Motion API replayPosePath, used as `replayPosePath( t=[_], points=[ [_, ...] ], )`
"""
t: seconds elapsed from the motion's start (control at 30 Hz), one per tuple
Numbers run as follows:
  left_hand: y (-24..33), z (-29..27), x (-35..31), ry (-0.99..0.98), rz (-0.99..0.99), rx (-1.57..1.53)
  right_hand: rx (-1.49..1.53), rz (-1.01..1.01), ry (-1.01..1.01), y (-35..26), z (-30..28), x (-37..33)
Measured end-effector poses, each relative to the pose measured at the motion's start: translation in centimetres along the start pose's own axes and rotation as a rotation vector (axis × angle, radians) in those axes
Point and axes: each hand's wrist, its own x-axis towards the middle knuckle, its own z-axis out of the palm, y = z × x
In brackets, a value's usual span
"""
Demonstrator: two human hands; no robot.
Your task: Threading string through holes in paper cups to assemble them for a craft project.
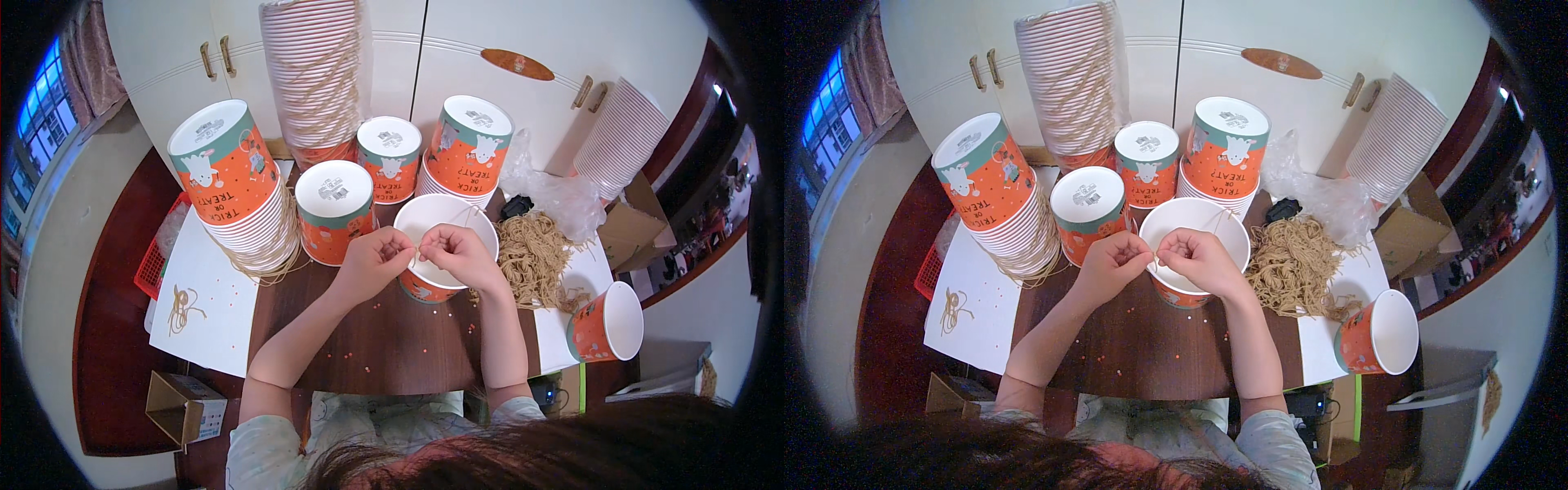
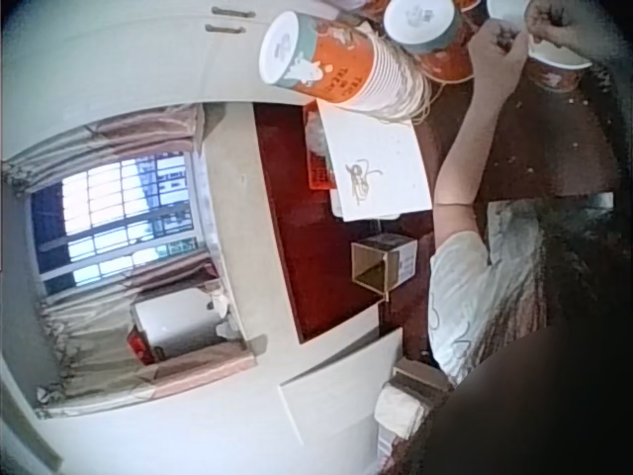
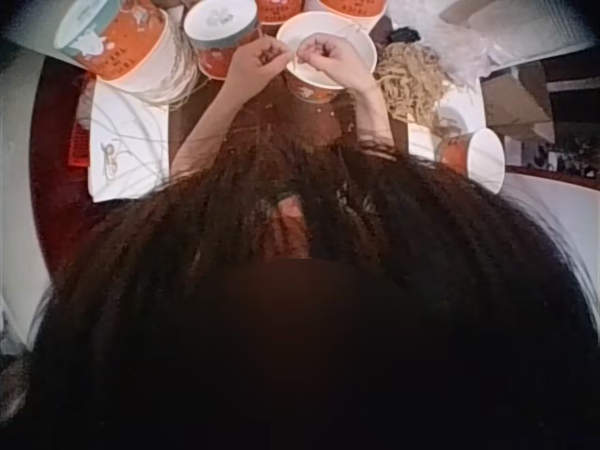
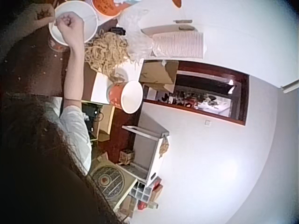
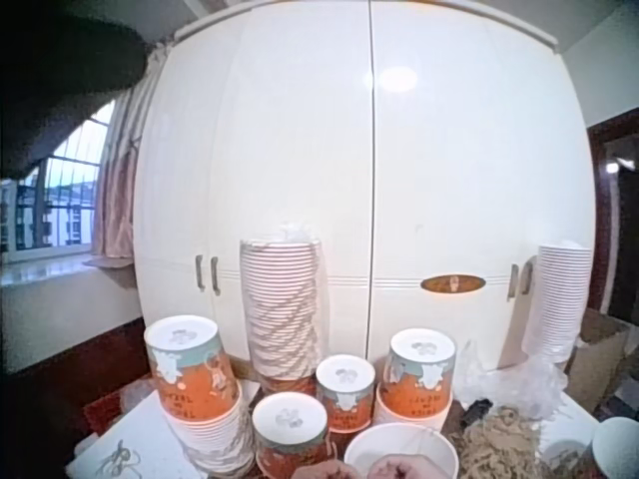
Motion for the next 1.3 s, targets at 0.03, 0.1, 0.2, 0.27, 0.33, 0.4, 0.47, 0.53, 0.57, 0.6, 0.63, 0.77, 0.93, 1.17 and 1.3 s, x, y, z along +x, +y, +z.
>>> replayPosePath(
  t=[0.03, 0.1, 0.2, 0.27, 0.33, 0.4, 0.47, 0.53, 0.57, 0.6, 0.63, 0.77, 0.93, 1.17, 1.3],
  points=[
    [0.0, 0.0, 0.0, 0.007, 0.012, 0.005, 0.0, 0.0, 0.0, -0.1, 0.0, 0.0],
    [0.3, -0.1, 0.0, -0.009, 0.003, 0.019, 0.006, 0.015, -0.007, -0.3, 0.0, -0.1],
    [0.3, -0.2, 0.0, -0.024, -0.002, 0.038, 0.021, 0.03, -0.019, -0.5, -0.1, -0.1],
    [0.1, -0.2, 0.0, -0.021, 0.002, 0.043, 0.023, 0.03, -0.026, -0.5, -0.1, 0.0],
    [-0.1, -0.1, 0.1, -0.012, 0.01, 0.024, 0.024, 0.03, -0.03, -0.4, -0.1, 0.0],
    [-0.5, 0.1, 0.2, 0.013, 0.02, -0.01, 0.033, 0.036, -0.036, -0.3, -0.1, 0.0],
    [-0.7, 0.2, 0.3, 0.038, 0.03, -0.044, 0.032, 0.034, -0.036, -0.4, -0.1, 0.0],
    [-0.8, 0.2, 0.3, 0.04, 0.026, -0.043, 0.032, 0.033, -0.037, -0.3, -0.2, 0.0],
    [-0.8, 0.2, 0.3, 0.041, 0.026, -0.043, 0.027, 0.031, -0.038, -0.2, -0.2, 0.0],
    [-0.6, 0.1, 0.2, 0.021, 0.005, -0.029, 0.022, 0.028, -0.039, -0.2, -0.2, 0.0],
    [-0.6, 0.1, 0.2, 0.002, -0.016, -0.014, 0.022, 0.028, -0.039, -0.2, -0.2, 0.0],
    [-0.9, 0.6, 0.1, 0.058, 0.015, -0.073, 0.056, 0.025, -0.036, 0.0, -0.3, 0.1],
    [-0.9, 0.6, 0.1, 0.035, -0.005, -0.051, 0.06, 0.018, -0.028, 0.1, -0.4, 0.1],
    [-0.2, 0.7, -0.1, 0.042, -0.014, 0.018, 0.073, 0.015, -0.031, 0.1, -0.4, 0.1],
    [-0.4, 0.7, -0.1, 0.054, -0.013, 0.03, 0.074, 0.015, -0.038, 0.1, -0.4, 0.1]
  ],
)
